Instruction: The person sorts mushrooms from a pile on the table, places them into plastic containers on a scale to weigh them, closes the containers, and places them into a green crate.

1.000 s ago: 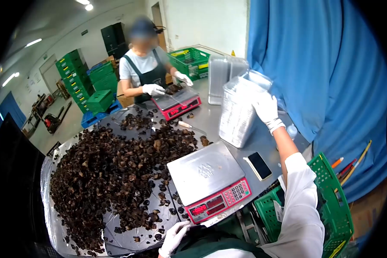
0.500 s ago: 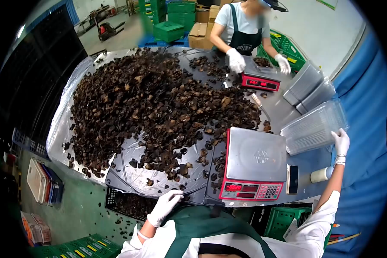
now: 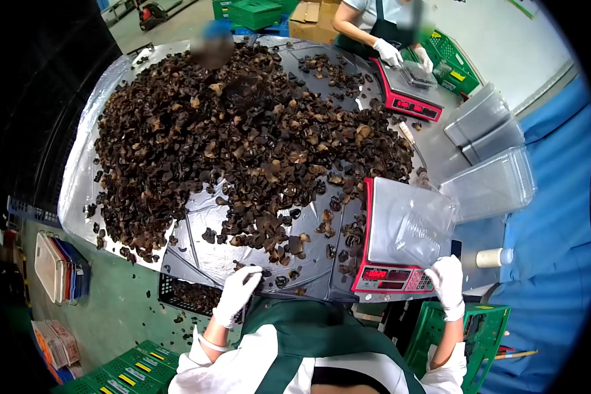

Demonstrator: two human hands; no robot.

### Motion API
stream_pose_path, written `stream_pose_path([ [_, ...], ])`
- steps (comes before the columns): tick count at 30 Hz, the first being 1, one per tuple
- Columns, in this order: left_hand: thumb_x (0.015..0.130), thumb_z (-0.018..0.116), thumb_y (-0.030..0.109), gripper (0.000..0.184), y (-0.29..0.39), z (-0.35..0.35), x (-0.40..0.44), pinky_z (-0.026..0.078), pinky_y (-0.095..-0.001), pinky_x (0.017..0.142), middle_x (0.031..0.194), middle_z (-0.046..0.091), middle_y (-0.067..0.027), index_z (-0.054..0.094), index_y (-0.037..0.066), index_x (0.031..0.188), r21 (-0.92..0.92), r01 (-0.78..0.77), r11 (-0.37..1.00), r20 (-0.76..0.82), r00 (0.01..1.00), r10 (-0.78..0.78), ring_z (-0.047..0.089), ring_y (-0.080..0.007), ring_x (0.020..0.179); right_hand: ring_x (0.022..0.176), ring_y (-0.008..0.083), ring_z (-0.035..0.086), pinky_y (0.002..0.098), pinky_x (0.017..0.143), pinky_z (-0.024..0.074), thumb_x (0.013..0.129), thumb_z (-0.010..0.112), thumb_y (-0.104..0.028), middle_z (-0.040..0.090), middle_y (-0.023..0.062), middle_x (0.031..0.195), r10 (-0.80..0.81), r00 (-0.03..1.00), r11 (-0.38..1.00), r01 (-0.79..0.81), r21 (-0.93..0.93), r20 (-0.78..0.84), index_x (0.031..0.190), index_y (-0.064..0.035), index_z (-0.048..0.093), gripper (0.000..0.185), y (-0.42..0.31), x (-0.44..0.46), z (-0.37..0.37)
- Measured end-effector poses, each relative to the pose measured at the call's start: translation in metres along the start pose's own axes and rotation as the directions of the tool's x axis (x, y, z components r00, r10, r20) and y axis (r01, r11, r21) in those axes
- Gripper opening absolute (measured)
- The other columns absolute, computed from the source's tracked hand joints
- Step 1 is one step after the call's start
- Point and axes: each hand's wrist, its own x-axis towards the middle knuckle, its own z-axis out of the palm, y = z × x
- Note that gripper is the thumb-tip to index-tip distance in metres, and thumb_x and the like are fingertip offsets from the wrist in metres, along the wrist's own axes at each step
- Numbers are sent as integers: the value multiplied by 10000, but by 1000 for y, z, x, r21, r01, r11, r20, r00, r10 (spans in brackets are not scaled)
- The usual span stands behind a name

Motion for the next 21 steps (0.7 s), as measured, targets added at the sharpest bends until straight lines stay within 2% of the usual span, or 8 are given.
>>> stream_pose_path([
  [4,853,626,113,188,-22,-15,20,494,-318,805,945,666,-136,662,13,1007,129,-105,986,-74,991,115,645,-251,880,1005,301,579,408,921,429,696,758,-257,629,143,986,133,989,991,-132,17,-59,994,-51,663,375,-47,2,-19],
  [6,848,623,107,179,-25,-14,39,497,-336,809,942,660,-149,665,21,998,248,-308,919,-94,936,340,641,-284,883,931,300,603,384,857,467,721,744,-188,639,136,969,400,908,845,-311,435,-127,993,-47,670,315,-81,14,-21],
  [11,792,662,167,357,-13,1,75,487,-381,809,1105,605,-120,614,89,1137,581,-502,641,95,824,559,584,-298,957,876,277,636,347,806,494,800,698,-133,666,129,937,122,991,699,-52,713,-47,999,-44,679,219,-181,87,45],
  [13,784,666,175,341,-10,2,76,481,-381,764,1084,594,-116,622,109,1117,600,-581,550,232,784,576,575,-280,907,1082,283,584,341,937,463,810,688,-173,606,145,1170,2,1000,647,22,762,-30,1213,-89,596,421,-215,109,87],
  [15,782,665,176,319,-26,0,73,473,-377,703,1047,584,-99,627,118,1094,586,-624,517,328,766,553,563,-267,840,1268,328,424,387,1047,372,802,678,-199,457,147,1380,-136,990,814,91,573,36,1349,-159,490,580,-238,115,122],
  [16,786,660,176,283,-30,-4,70,473,-381,698,1023,582,-82,627,112,1059,569,-630,529,348,767,539,565,-265,838,1207,329,473,384,1005,418,791,664,-208,445,124,1378,-201,979,885,167,434,33,1360,-187,464,604,-243,114,145],
  [18,787,659,180,225,-44,-17,64,472,-382,695,1005,585,-69,629,99,994,568,-648,508,362,751,552,566,-261,831,1129,291,519,368,947,451,784,666,-189,521,104,1270,-190,980,913,154,378,59,1311,-184,517,547,-249,108,156],
  [21,786,668,191,139,-57,-32,55,477,-368,689,943,596,-68,631,86,869,511,-641,572,309,758,574,574,-261,823,1004,240,583,323,845,491,820,648,-143,612,86,1092,46,999,686,-37,726,8,1230,-135,586,414,-240,90,168],
])
